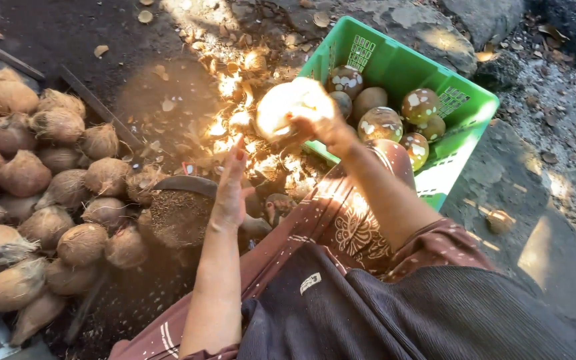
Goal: The person sits on the ground and uses a long-handled knife to peel the fibrous husk off coconuts. They rotate each coconut while striking the husk, then place the peeled coconut into a green crate.
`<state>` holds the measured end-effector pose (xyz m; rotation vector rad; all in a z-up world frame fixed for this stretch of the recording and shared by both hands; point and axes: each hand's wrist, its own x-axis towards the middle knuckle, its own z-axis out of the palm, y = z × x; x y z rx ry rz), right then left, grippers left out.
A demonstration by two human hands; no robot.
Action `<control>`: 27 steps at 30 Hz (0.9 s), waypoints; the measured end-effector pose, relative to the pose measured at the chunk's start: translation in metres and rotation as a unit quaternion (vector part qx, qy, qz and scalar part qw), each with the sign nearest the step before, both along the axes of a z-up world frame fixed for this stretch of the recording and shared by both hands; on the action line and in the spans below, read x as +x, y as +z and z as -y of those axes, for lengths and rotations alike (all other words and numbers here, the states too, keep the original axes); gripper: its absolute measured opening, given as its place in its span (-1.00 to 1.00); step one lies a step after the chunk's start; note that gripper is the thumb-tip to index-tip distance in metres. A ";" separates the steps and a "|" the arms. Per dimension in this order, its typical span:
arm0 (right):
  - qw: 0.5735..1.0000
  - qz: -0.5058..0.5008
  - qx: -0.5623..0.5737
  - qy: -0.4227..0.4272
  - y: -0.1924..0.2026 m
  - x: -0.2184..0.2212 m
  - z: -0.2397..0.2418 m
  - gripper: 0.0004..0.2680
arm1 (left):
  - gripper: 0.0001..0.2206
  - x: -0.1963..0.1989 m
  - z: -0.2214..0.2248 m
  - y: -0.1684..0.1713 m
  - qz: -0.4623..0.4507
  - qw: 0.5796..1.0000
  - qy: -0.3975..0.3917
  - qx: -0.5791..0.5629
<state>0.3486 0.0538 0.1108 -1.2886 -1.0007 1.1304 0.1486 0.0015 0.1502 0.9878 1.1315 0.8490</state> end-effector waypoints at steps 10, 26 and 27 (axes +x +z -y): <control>0.903 0.406 -0.126 -0.055 0.015 0.204 0.006 -0.50 | -0.30 -0.105 0.007 0.030 -0.130 0.982 0.111 -0.082; 0.760 0.480 -0.434 0.050 -0.048 0.201 0.104 -0.46 | -0.42 -0.183 0.046 0.025 -0.290 0.932 0.184 -0.114; 0.760 0.455 -0.460 0.062 -0.039 0.194 0.100 -0.45 | -0.39 -0.171 0.046 0.033 -0.320 0.921 0.179 -0.131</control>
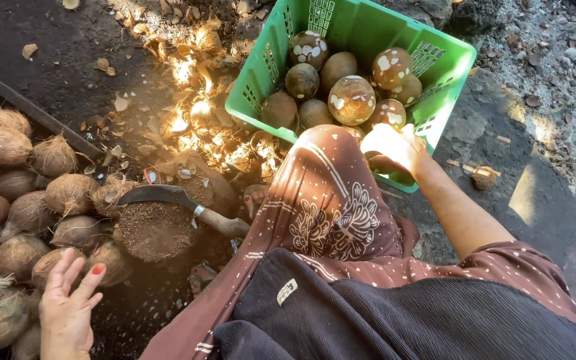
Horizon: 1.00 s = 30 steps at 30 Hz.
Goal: The person sits on the ground and uses a long-handled knife to peel the fibrous husk off coconuts. They rotate each coconut while striking the husk, then place the peeled coconut into a green crate.
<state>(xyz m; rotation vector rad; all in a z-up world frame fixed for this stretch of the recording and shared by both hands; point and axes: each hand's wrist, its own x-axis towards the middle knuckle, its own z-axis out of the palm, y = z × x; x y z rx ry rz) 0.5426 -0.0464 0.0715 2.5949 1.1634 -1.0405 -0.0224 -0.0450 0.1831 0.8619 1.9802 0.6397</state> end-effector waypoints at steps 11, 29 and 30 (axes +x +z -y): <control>0.867 -0.080 0.423 0.251 -0.076 0.091 -0.034 -0.36 | -0.29 -0.026 0.004 -0.041 0.033 0.993 -0.036 0.106; 0.766 -0.118 0.329 0.539 0.186 -0.253 -0.097 -0.31 | 0.04 0.053 0.008 -0.011 0.270 0.949 -0.105 0.127; 0.770 -0.103 0.289 0.559 0.186 -0.271 -0.091 -0.31 | 0.19 0.052 0.008 -0.011 0.371 0.918 -0.044 0.132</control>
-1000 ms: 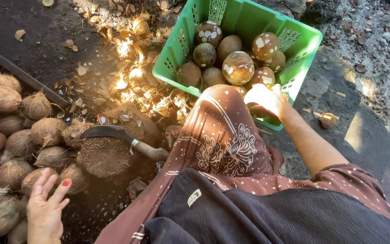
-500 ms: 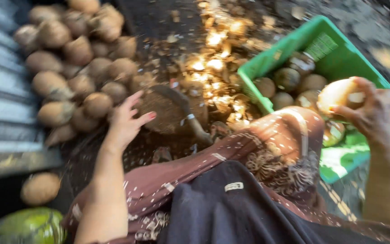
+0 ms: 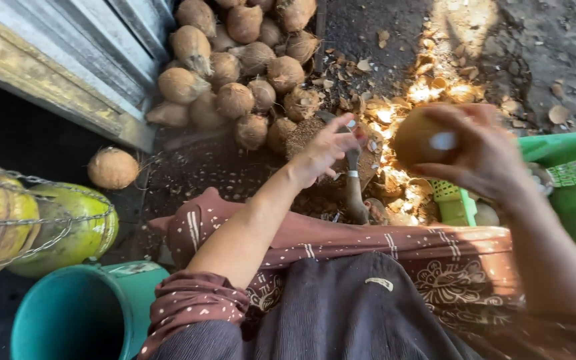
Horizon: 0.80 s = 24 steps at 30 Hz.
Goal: The person sits on the ground and uses a long-handled knife to peel the fibrous husk off coconuts. They rotate each coconut while striking the husk, then place the peeled coconut into a green crate.
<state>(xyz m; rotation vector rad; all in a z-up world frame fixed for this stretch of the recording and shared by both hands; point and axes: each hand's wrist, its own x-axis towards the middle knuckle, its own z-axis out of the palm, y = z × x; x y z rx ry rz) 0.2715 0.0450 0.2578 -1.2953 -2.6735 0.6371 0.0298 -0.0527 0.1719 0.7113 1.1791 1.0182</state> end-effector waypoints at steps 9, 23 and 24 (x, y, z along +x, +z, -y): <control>0.969 -0.188 -0.048 0.151 -0.079 -0.076 0.009 -0.10 | -0.23 0.007 -0.016 -0.043 0.215 0.962 0.165 0.019; 0.858 -0.364 -0.361 -0.028 -0.091 -0.043 0.016 -0.36 | -0.19 0.005 -0.009 -0.034 0.252 0.935 0.249 -0.028; 0.852 -0.364 -0.375 -0.016 -0.093 -0.047 0.015 -0.36 | -0.18 0.005 -0.010 -0.031 0.239 0.937 0.254 -0.027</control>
